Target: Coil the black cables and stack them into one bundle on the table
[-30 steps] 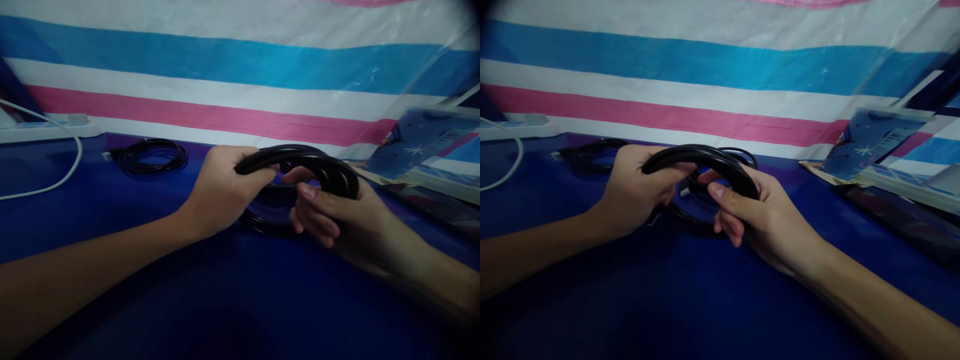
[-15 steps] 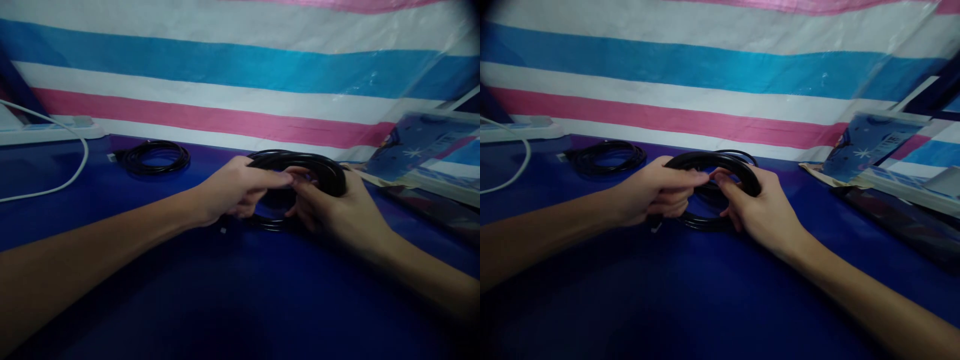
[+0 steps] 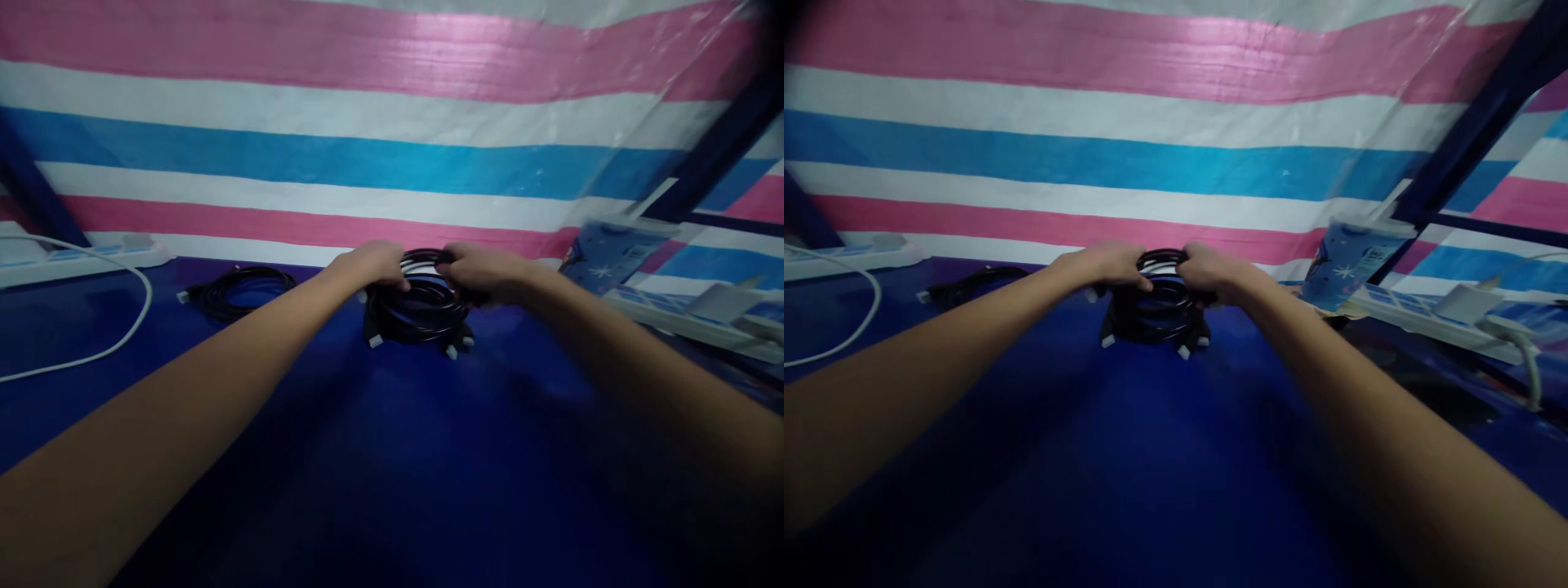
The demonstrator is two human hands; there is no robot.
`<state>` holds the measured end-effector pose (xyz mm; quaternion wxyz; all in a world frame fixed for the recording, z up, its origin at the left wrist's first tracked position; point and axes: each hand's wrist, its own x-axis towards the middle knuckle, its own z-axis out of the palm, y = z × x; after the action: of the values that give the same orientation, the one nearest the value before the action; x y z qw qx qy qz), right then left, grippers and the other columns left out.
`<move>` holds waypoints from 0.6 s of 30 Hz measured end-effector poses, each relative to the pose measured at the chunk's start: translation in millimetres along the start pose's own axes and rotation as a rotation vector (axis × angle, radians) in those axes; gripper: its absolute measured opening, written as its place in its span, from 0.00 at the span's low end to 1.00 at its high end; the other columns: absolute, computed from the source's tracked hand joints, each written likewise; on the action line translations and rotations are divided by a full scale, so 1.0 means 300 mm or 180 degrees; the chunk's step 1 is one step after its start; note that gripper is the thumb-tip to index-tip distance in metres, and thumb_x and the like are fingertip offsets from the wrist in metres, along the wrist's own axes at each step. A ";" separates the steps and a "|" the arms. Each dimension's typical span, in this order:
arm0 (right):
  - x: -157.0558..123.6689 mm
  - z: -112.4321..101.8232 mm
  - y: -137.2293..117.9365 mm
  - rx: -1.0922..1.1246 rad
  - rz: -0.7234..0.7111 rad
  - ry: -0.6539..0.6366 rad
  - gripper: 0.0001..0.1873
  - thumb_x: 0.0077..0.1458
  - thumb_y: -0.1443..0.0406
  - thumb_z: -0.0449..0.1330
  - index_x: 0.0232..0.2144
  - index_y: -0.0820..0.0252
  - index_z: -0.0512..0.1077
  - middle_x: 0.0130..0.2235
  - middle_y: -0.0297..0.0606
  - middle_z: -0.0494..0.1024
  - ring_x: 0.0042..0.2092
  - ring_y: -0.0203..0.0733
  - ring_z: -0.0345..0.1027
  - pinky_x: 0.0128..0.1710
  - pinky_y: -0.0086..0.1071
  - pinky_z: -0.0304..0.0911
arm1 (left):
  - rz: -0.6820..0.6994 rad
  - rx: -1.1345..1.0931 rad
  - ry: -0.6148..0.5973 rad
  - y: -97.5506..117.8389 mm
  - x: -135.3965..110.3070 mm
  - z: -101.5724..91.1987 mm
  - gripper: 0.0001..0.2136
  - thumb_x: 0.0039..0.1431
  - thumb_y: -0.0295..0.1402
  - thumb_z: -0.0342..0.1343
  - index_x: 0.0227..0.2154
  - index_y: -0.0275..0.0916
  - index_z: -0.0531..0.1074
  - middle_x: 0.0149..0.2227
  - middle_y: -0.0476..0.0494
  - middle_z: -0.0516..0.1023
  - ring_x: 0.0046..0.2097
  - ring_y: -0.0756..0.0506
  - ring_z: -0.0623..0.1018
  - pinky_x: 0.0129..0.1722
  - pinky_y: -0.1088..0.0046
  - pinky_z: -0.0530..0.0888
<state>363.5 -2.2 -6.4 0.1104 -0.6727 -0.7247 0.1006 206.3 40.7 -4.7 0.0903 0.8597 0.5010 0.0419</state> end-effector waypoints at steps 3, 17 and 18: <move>0.022 0.054 0.004 -0.0929 -0.0097 0.0225 0.20 0.55 0.69 0.51 0.49 0.74 0.69 0.40 0.61 0.75 0.40 0.56 0.73 0.35 0.39 0.63 | -0.0433 0.0295 -0.0403 0.010 0.029 0.010 0.27 0.45 0.40 0.64 0.48 0.31 0.73 0.47 0.23 0.75 0.49 0.26 0.73 0.44 0.49 0.71; 0.025 0.058 0.056 -0.0952 -0.0205 0.0043 0.21 0.56 0.62 0.48 0.42 0.71 0.75 0.35 0.56 0.78 0.34 0.48 0.71 0.30 0.34 0.59 | -0.0575 -0.0148 -0.1311 0.017 0.046 0.002 0.29 0.47 0.43 0.61 0.52 0.34 0.70 0.42 0.29 0.78 0.38 0.36 0.78 0.38 0.59 0.75; 0.020 0.060 0.056 -0.0939 -0.0255 0.0109 0.21 0.57 0.62 0.48 0.41 0.70 0.75 0.36 0.56 0.78 0.35 0.49 0.71 0.31 0.35 0.59 | -0.0587 -0.0035 -0.1136 0.022 0.045 0.011 0.28 0.45 0.40 0.62 0.50 0.32 0.72 0.38 0.29 0.79 0.37 0.35 0.78 0.38 0.56 0.75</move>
<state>373.7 5.1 -28.4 0.0267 -0.6537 -0.7559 -0.0229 219.2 48.8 -6.9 0.1859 0.8035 0.5534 -0.1167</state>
